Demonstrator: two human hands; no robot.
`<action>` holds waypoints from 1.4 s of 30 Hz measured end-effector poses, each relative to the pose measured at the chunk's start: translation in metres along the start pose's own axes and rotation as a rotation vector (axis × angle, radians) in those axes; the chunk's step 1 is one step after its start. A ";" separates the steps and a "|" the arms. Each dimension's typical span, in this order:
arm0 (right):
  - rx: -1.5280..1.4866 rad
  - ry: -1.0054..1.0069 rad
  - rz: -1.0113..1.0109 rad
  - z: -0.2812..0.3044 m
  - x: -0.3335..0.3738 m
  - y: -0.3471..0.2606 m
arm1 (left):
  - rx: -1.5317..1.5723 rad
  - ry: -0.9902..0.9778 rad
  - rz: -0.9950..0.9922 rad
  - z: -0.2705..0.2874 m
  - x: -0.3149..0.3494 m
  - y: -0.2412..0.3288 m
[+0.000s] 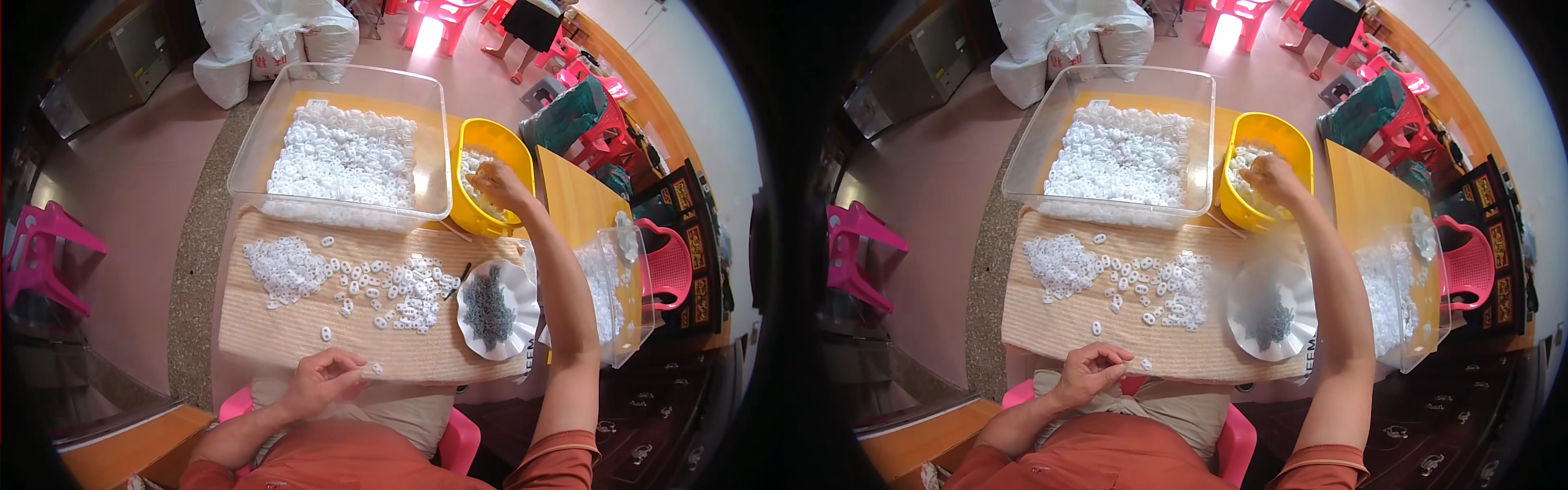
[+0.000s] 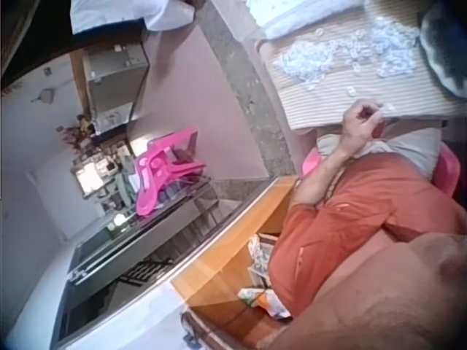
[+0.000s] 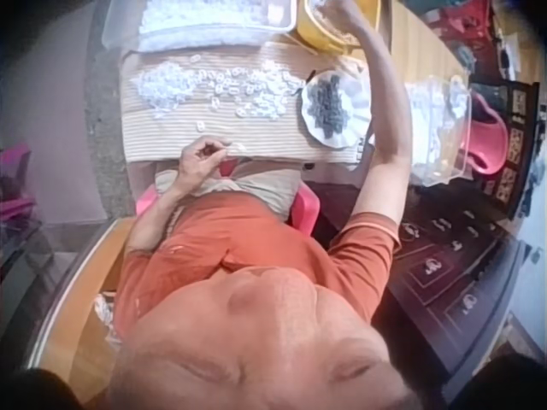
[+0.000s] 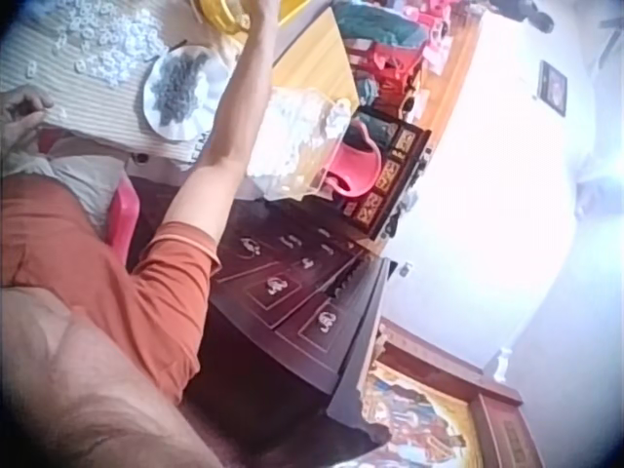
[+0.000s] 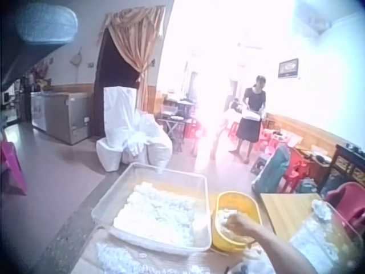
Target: Sorting and inspecting small white plastic components from a tray into different containers and piles.
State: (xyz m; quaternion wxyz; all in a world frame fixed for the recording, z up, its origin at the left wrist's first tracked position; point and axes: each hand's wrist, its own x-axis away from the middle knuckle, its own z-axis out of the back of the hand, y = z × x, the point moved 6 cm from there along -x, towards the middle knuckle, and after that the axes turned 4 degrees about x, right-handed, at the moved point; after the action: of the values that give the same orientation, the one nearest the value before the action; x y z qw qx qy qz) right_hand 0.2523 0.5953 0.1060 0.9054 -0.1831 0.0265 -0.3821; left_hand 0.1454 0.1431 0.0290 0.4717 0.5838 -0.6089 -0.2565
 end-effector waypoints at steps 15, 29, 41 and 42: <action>-0.109 0.234 0.047 0.013 0.012 -0.002 | 0.014 0.041 -0.030 -0.001 0.000 0.003; -0.035 0.548 0.219 0.008 0.158 -0.117 | -0.720 0.172 -0.608 0.008 0.006 0.066; 0.380 0.232 0.214 -0.053 0.187 -0.128 | -0.948 0.154 -0.672 0.008 0.005 0.062; 0.382 0.231 0.214 -0.055 0.187 -0.126 | -0.954 0.151 -0.679 0.008 0.005 0.061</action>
State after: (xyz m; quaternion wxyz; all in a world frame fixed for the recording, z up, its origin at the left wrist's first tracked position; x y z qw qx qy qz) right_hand 0.2882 0.3665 0.1158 0.9499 0.0401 0.0763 -0.3003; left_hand 0.1103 0.1476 0.0798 0.6158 0.4861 -0.1701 -0.5963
